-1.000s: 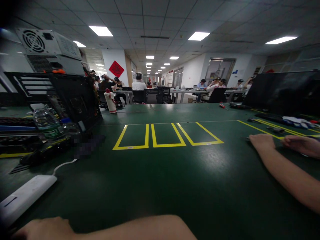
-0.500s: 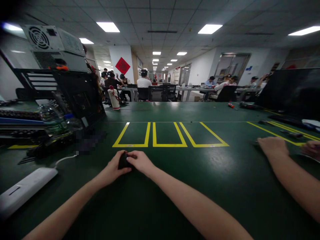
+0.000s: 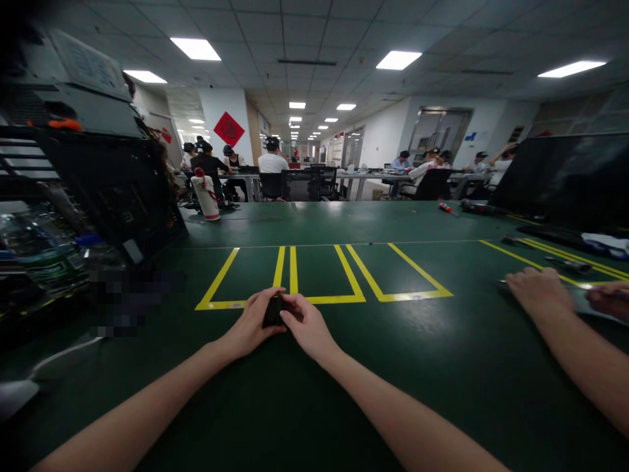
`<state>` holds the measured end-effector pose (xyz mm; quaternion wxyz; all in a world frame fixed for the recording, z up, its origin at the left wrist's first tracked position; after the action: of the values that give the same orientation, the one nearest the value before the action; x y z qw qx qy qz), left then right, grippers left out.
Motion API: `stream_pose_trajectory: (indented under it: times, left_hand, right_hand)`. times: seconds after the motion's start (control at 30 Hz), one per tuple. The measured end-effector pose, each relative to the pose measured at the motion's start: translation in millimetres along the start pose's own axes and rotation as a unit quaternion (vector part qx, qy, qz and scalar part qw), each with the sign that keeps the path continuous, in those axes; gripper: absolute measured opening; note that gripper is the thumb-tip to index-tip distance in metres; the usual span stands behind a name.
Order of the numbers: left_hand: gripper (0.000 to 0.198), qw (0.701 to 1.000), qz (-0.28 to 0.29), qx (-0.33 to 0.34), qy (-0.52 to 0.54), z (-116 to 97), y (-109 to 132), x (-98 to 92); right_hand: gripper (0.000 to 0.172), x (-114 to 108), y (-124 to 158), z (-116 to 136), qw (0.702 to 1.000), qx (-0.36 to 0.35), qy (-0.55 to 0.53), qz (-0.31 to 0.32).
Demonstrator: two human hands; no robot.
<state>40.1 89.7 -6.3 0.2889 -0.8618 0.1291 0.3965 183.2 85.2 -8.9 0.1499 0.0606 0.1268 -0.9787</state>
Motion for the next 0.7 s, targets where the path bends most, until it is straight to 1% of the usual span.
stream_pose_trajectory:
  times: [0.1, 0.2, 0.33, 0.43, 0.53, 0.63, 0.7]
  left_hand:
    - [0.060, 1.000, 0.017, -0.001, 0.006, 0.7, 0.1, -1.2]
    - [0.060, 1.000, 0.019, -0.004, 0.009, 1.9, 0.7, -2.6]
    - [0.059, 1.000, 0.021, 0.016, 0.003, 0.7, 1.9, -3.6]
    - [0.058, 1.000, 0.013, 0.021, -0.004, 0.4, 2.0, -3.1]
    - [0.057, 1.000, 0.004, 0.030, -0.003, 0.9, 1.8, -1.4]
    - [0.055, 1.000, -0.001, 0.030, 0.002, 1.5, 1.5, -0.4]
    - [0.055, 1.000, -0.001, 0.028, 0.006, 1.9, 1.2, -0.3]
  right_hand:
    - [0.022, 1.1, 0.6, -1.1, 1.000, 0.009, -0.021, -0.002]
    - [0.019, 1.8, -0.4, 0.1, 0.999, 0.020, -0.047, -0.006]
    - [0.024, 1.4, -1.9, 1.0, 0.997, 0.043, -0.060, 0.008]
    - [0.028, 0.3, -2.6, -1.3, 0.996, 0.064, -0.060, 0.022]
    - [0.025, -0.9, -2.4, -2.3, 0.994, 0.055, -0.082, 0.040]
    - [0.028, -1.6, -0.7, 0.6, 0.991, 0.047, -0.110, 0.058]
    - [0.029, -1.2, 0.8, 3.2, 0.988, 0.059, -0.126, 0.069]
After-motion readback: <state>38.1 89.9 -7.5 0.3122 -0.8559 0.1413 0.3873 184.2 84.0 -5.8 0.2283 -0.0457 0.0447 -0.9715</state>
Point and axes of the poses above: each hand's wrist, its own y-axis away from the middle knuckle, its own x-axis out of the palm, z = x × y, the point moved 2 cm from there along -y, towards the middle knuckle
